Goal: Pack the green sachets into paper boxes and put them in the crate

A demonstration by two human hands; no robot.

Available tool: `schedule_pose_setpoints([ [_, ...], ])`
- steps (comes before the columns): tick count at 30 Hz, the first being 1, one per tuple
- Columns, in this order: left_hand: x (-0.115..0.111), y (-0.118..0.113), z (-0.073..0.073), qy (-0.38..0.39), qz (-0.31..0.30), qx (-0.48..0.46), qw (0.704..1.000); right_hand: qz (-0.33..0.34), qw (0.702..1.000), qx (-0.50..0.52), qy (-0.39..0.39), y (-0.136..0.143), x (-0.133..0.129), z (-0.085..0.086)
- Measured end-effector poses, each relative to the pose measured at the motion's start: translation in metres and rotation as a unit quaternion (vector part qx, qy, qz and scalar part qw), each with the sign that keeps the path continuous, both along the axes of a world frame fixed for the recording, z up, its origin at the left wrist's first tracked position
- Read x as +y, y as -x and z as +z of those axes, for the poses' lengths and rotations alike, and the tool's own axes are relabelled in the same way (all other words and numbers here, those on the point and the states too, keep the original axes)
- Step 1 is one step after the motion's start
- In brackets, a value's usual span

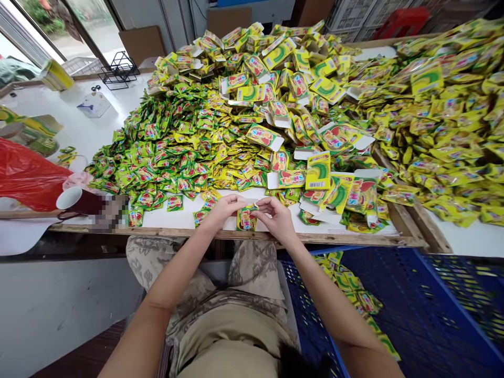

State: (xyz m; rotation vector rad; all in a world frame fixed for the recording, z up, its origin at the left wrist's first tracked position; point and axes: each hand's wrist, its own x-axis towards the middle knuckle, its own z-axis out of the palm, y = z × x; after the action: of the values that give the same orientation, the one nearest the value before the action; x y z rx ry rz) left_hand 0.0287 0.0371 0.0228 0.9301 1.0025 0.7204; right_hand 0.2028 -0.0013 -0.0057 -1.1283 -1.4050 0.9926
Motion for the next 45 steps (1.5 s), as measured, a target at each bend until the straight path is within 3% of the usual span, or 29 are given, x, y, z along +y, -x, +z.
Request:
schedule_pose_setpoints([
  [13,0.012,-0.017,0.012,0.037,-0.068,0.004,0.997,0.021,0.999,0.032,0.003,0.002,-0.004,-0.002],
  [18,0.014,-0.017,0.012,-0.021,-0.070,0.053,0.996,0.022,0.999,-0.007,-0.026,0.001,-0.004,0.003],
  [23,0.004,0.003,0.006,-0.055,-0.061,-0.004,0.997,0.022,0.994,-0.078,-0.074,-0.002,-0.001,0.010],
  [27,-0.006,0.013,-0.003,-0.150,-0.017,0.020,0.988,0.019,0.984,-0.123,-0.125,-0.002,0.003,0.011],
  [33,-0.011,0.008,-0.016,-0.228,0.022,0.050,0.972,0.020,0.994,-0.056,-0.088,0.002,0.004,0.000],
  [35,-0.011,0.009,-0.018,-0.244,0.029,0.047,0.968,0.022,0.991,-0.075,-0.108,0.002,0.003,-0.001],
  [40,-0.010,0.016,-0.015,-0.263,0.000,0.040,0.964,0.022,0.966,-0.174,-0.190,0.000,0.000,0.008],
  [45,-0.010,0.018,-0.008,-0.253,-0.018,0.064,0.965,0.051,0.979,-0.137,-0.144,-0.001,0.005,0.015],
])
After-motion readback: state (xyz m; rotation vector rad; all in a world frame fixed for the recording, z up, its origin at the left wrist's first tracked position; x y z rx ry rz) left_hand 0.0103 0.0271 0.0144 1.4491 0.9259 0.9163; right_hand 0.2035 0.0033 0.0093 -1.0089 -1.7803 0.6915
